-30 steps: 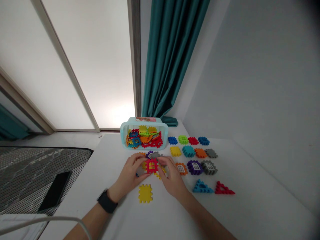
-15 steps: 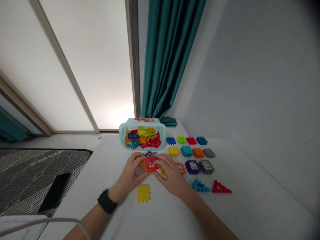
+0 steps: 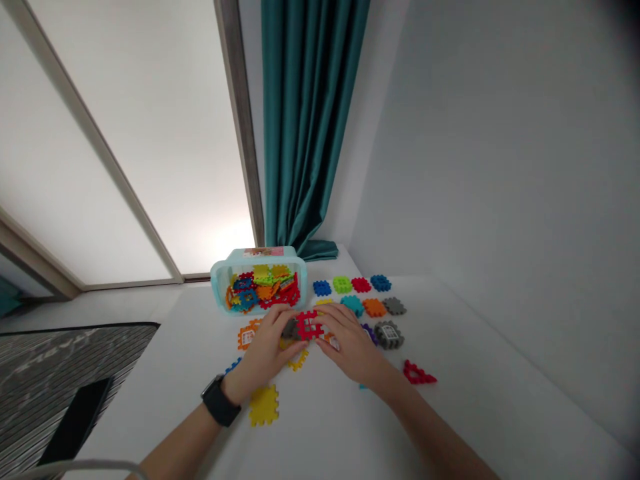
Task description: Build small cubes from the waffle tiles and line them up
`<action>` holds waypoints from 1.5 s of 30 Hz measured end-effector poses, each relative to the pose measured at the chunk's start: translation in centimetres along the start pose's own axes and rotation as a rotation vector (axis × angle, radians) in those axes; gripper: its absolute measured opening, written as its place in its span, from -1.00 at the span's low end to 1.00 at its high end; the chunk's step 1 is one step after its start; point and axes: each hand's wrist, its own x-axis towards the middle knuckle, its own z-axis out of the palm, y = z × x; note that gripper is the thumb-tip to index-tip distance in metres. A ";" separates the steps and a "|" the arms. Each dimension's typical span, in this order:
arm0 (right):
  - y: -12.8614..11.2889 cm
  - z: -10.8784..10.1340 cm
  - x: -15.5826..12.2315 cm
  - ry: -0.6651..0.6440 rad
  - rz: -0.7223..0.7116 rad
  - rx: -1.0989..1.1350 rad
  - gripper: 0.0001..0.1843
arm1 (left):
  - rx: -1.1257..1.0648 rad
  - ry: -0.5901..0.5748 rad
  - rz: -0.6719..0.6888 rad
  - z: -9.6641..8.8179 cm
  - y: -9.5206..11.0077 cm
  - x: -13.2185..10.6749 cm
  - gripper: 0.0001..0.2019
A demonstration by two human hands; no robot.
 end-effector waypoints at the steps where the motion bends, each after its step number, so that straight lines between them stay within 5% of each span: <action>1: 0.4 -0.6 -0.2 -0.007 0.007 -0.012 -0.68 | 0.004 -0.002 0.007 0.5 0.2 0.5 -0.62; 10: 4.8 -4.7 -2.1 0.000 0.081 -0.084 -0.66 | -0.008 -0.047 0.079 5.7 1.1 5.1 -0.60; 19: 11.8 -6.2 -3.4 0.053 0.141 -0.140 -0.71 | 0.164 -0.164 0.133 8.7 0.3 8.3 -0.68; 25: 17.2 -7.1 -2.7 0.016 0.190 -0.155 -0.71 | 0.233 -0.294 0.194 9.3 0.3 10.1 -0.76; 31: 21.1 -6.7 -1.3 -0.046 0.271 -0.178 -0.64 | 0.208 -0.297 0.197 9.7 0.0 10.6 -0.74; 45: 24.5 -5.3 -0.5 -0.148 0.325 -0.154 -0.62 | 0.316 -0.431 0.152 8.3 0.5 11.9 -0.72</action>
